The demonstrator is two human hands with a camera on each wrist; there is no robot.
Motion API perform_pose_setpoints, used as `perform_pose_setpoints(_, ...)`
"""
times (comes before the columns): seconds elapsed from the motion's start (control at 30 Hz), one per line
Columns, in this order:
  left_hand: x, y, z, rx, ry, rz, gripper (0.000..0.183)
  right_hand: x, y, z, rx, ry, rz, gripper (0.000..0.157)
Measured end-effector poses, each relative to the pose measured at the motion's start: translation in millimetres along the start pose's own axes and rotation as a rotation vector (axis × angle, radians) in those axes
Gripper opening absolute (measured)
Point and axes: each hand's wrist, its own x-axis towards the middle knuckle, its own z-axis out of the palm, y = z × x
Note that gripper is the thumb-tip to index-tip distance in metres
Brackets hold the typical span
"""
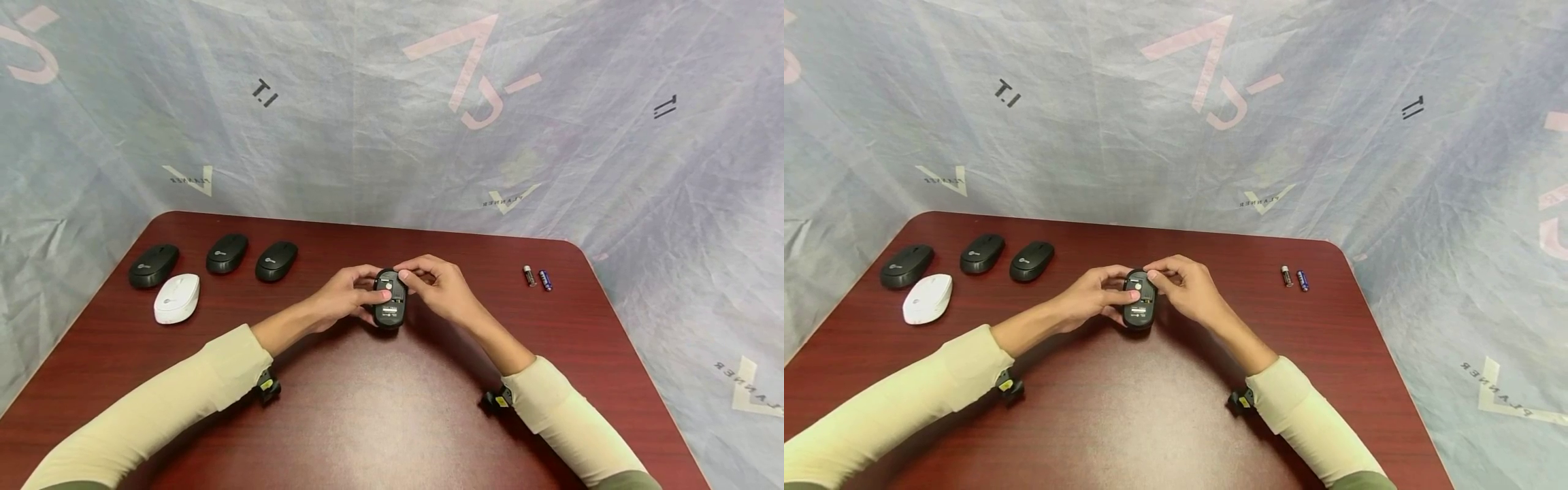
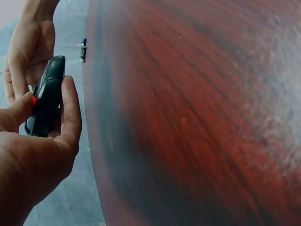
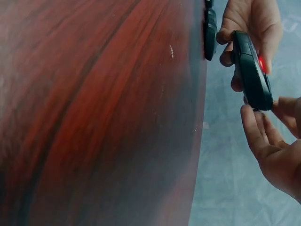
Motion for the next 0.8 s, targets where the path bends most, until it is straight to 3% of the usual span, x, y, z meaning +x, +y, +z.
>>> perform_pose_setpoints(0.23, -0.9, 2.3, -0.6, -0.003, -0.003, -0.004, 0.049, -0.3, -3.3, 2.6, -0.018, -0.031, 0.047, 0.033)
perform_pose_setpoints(0.5, -2.1, 2.0, -0.4, 0.001, -0.007, 0.002, 0.050, 1.7, 0.0, 7.1, -0.053, -0.029, 0.032, 0.041)
perform_pose_setpoints(0.8, -1.1, 1.8, 0.6, 0.038, 0.018, 0.043, 0.048, 4.8, -1.0, 5.0, 0.003, -0.136, 0.100, 0.046)
